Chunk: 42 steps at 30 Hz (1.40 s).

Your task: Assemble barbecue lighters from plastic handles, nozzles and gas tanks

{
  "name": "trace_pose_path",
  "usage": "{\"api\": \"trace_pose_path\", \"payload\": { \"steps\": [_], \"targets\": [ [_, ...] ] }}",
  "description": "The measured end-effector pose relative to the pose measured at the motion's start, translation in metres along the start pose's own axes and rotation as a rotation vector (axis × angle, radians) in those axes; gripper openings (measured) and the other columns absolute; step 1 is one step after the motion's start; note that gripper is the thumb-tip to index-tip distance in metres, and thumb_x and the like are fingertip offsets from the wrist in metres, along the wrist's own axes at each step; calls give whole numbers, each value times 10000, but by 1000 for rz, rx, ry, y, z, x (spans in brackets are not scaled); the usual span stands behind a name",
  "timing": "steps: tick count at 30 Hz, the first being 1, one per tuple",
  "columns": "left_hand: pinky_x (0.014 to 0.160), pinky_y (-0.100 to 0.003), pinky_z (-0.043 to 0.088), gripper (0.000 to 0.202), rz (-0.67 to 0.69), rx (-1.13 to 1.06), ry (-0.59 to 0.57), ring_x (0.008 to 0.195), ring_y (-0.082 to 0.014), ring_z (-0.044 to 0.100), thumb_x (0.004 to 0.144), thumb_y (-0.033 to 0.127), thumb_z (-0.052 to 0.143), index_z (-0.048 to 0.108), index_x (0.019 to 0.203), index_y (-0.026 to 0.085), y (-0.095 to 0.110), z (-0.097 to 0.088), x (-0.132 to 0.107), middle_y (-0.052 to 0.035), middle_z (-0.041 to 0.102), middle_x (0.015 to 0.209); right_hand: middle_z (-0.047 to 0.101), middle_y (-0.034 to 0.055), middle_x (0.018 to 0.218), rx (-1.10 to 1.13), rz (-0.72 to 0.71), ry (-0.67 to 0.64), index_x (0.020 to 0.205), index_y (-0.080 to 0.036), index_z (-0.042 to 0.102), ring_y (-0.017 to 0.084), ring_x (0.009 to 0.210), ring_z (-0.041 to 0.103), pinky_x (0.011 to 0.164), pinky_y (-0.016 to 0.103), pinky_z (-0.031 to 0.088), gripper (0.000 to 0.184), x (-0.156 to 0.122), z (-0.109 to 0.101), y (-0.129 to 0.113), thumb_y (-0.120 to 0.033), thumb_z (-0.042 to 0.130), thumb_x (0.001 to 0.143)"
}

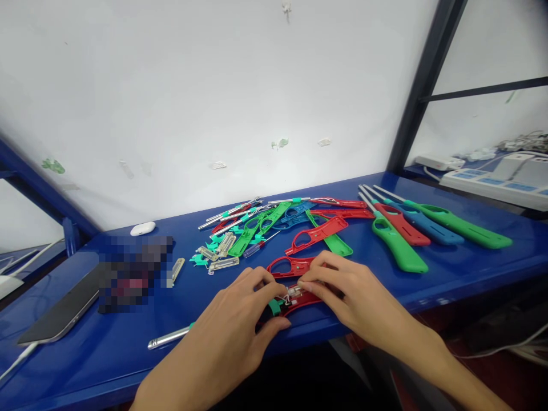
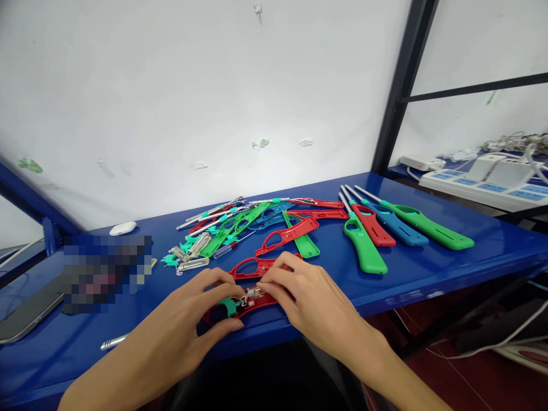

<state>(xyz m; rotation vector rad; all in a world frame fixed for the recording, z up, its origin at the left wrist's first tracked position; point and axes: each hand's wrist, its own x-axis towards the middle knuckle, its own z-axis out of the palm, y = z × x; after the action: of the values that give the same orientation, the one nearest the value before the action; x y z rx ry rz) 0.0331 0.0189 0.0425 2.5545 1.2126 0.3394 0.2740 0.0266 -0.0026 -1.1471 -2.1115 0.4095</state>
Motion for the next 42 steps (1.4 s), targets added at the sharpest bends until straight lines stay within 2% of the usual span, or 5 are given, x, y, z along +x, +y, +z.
{"api": "trace_pose_path", "payload": {
  "steps": [4,8,19,33,42],
  "targets": [
    [1010,-439,544,276,-1,5,15,1182,-247,617,1006,246,675,603,1252,349,0,2,-2,-13,615,1300,696,21,1035,2,6,4,976,-248,717,190,885,703,873,351,554,207,0,0,0,-237,536,1075],
    [983,-425,557,327,11,39,31,1138,-241,641,999,214,683,593,1283,348,2,2,-5,-19,631,1289,699,22,1032,2,4,7,977,-250,721,187,880,704,871,342,557,207,0,1,0,-240,538,1074],
    [943,-416,566,172,10,33,19,1028,-225,663,984,219,703,706,1135,302,1,0,0,-20,653,1174,705,37,1049,0,4,10,983,-246,729,199,892,707,896,366,560,210,0,1,1,-241,540,1074],
    [937,-434,580,157,-11,17,30,1021,-226,675,979,190,704,742,1089,295,4,3,-1,-25,646,1175,693,13,1031,11,19,7,972,-253,715,187,884,698,885,346,541,187,0,1,0,-230,556,1068],
    [862,-485,633,320,76,162,92,1006,-270,720,978,202,706,688,1275,317,4,5,-2,-40,698,1195,706,14,1059,-10,-3,36,1047,-271,737,182,864,700,869,338,546,193,-2,3,0,-247,546,1070]
  ]
}}
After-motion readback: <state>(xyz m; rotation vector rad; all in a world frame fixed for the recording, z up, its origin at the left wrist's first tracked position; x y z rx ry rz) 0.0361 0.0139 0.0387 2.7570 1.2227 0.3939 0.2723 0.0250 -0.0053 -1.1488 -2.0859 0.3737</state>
